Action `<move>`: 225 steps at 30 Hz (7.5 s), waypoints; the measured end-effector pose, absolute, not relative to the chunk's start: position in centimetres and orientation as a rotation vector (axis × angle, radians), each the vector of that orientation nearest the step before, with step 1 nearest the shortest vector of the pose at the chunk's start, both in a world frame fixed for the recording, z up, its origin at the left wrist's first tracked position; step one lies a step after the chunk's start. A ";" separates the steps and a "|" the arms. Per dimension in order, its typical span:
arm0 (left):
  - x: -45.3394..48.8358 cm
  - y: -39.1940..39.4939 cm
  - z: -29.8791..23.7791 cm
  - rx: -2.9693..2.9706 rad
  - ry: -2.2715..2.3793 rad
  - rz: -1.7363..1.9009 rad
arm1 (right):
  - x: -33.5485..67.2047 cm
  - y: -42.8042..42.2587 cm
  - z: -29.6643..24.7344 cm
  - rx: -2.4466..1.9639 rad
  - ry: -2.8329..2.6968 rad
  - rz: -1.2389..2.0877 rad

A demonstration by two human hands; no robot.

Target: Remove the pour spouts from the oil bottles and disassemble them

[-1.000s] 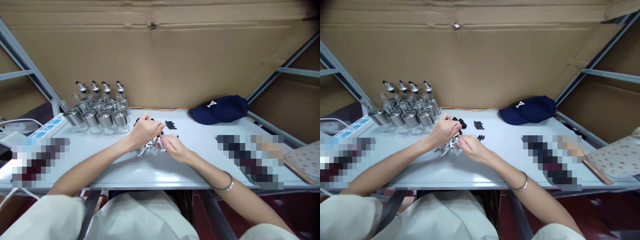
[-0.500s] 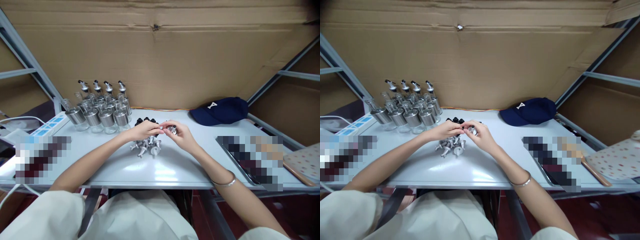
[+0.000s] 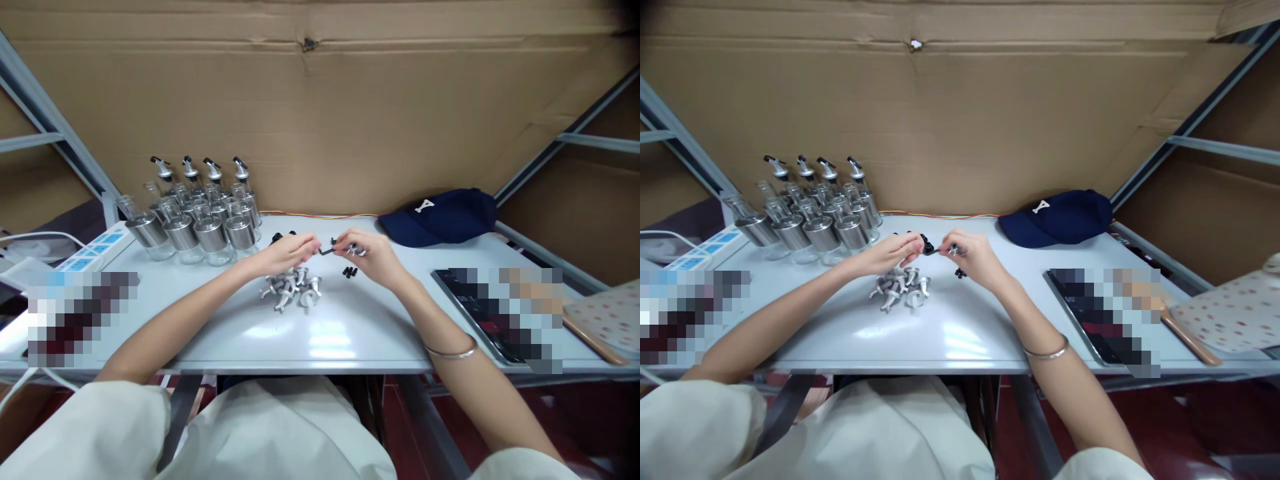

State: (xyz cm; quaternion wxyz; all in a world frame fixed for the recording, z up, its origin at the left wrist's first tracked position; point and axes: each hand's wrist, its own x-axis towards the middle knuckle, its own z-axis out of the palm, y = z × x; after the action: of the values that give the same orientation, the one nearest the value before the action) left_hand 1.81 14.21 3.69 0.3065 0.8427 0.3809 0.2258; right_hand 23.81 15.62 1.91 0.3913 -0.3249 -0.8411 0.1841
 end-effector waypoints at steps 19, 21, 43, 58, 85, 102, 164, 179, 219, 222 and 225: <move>0.7 14.6 4.7 2.493 1.177 0.510 | 27.1 20.2 -1.8 -1.410 -2.450 0.160; 0.7 14.6 4.7 2.507 1.187 0.485 | 27.0 20.1 -1.7 -1.428 -2.419 0.182; 3.1 11.2 5.8 2.787 1.015 0.103 | 20.5 12.0 0.9 -0.767 -2.047 0.715; 1.7 10.2 8.7 2.548 1.078 0.216 | 21.0 11.6 1.3 -0.577 -2.113 0.356; 1.4 10.6 8.4 2.655 0.976 0.117 | 23.9 14.6 2.6 -0.958 -2.090 0.664; 1.3 10.7 8.4 2.668 1.010 0.109 | 27.8 19.1 0.0 -1.509 -2.503 0.468; 1.7 12.9 5.4 3.197 1.009 0.627 | 21.5 13.6 1.6 -0.709 -1.524 1.453; 2.1 12.9 4.4 3.360 1.044 0.810 | 22.2 13.1 2.5 -0.700 -1.814 1.478; 2.3 12.0 8.5 2.687 0.949 0.805 | 22.8 11.9 3.7 -0.727 -2.168 -0.338; 2.0 12.2 8.6 2.686 0.962 0.794 | 22.3 11.9 3.6 -0.695 -2.110 -0.271; 1.9 12.5 8.6 2.695 1.000 0.726 | 21.6 11.8 3.5 -0.711 -2.067 -0.020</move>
State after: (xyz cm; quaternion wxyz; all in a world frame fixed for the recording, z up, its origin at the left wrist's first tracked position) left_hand 1.90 12.50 8.57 0.0883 0.9054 0.3360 0.2441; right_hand 21.65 11.81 3.46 0.4600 -0.2888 -0.8396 -0.0080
